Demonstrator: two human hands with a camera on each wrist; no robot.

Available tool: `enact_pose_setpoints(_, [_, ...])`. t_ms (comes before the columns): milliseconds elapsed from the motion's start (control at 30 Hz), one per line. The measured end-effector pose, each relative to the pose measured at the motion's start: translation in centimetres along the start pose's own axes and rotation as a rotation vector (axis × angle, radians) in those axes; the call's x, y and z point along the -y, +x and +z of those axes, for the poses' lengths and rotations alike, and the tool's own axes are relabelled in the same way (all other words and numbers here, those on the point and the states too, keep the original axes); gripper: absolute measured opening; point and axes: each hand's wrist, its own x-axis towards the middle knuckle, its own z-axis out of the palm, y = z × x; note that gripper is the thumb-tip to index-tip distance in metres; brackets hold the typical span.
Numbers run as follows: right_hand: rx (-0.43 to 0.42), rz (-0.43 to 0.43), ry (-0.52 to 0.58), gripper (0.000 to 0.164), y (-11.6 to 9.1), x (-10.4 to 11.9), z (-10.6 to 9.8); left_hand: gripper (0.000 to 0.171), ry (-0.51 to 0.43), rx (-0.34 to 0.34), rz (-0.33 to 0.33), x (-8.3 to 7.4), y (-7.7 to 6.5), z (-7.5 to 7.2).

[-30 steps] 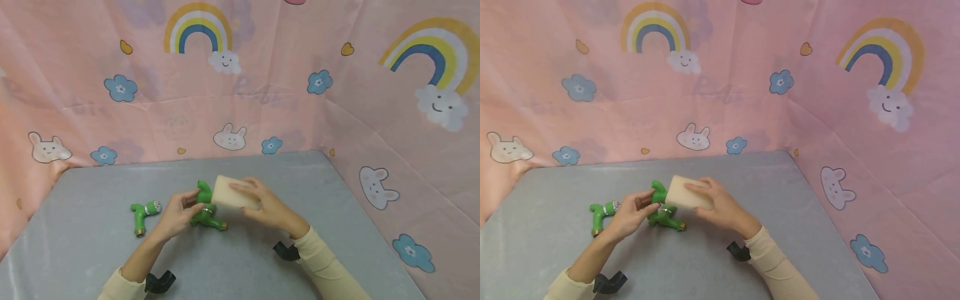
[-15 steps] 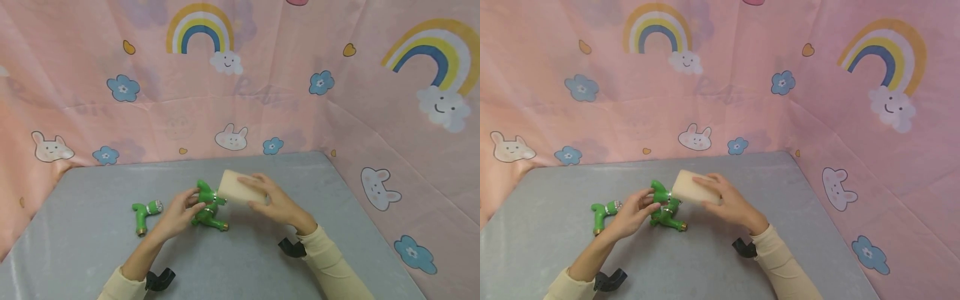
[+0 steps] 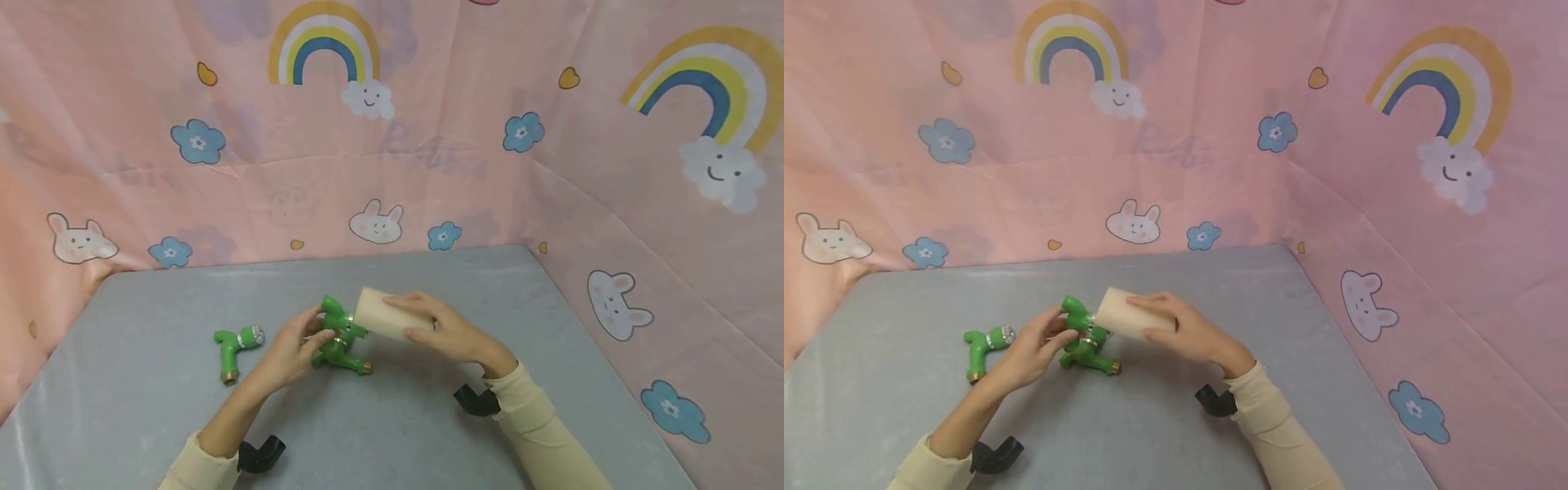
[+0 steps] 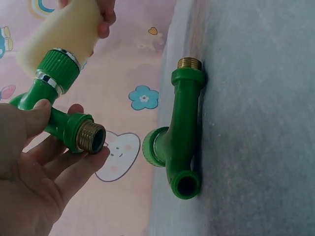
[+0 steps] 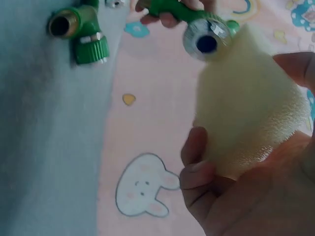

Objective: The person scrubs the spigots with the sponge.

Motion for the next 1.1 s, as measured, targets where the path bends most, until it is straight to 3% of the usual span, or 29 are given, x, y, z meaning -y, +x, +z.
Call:
enact_pose_setpoints(233, [-0.036, 0.004, -0.004, 0.054, -0.5, 0.0, -0.8, 0.043, -0.043, -0.004, -0.023, 0.2, 0.3, 0.0])
enact_pose_setpoints(367, [-0.080, -0.027, -0.003, 0.060, -0.1, 0.5, 0.2, 0.043, -0.072, 0.006, 0.000, 0.4, 0.4, 0.3])
enact_pose_setpoints(500, [-0.064, -0.069, -0.016, 0.061, 0.5, 0.8, 1.4, 0.040, -0.084, 0.013, 0.027, 0.3, 0.4, 0.5])
enact_pose_setpoints(633, [-0.056, -0.055, -0.041, 0.059, 0.4, 0.7, 1.6, 0.038, -0.084, -0.006, 0.008, 0.2, 0.4, 0.2])
enact_pose_setpoints(867, [-0.043, -0.004, -0.115, 0.059, -0.2, 0.7, 0.3, 0.031, -0.027, -0.044, -0.004, 0.1, 0.3, -0.4])
enact_pose_setpoints(1100, [-0.177, -0.075, -0.103, 0.062, -0.4, 1.0, -0.3, 0.031, 0.000, -0.048, 0.007, -0.1, 0.2, -0.5])
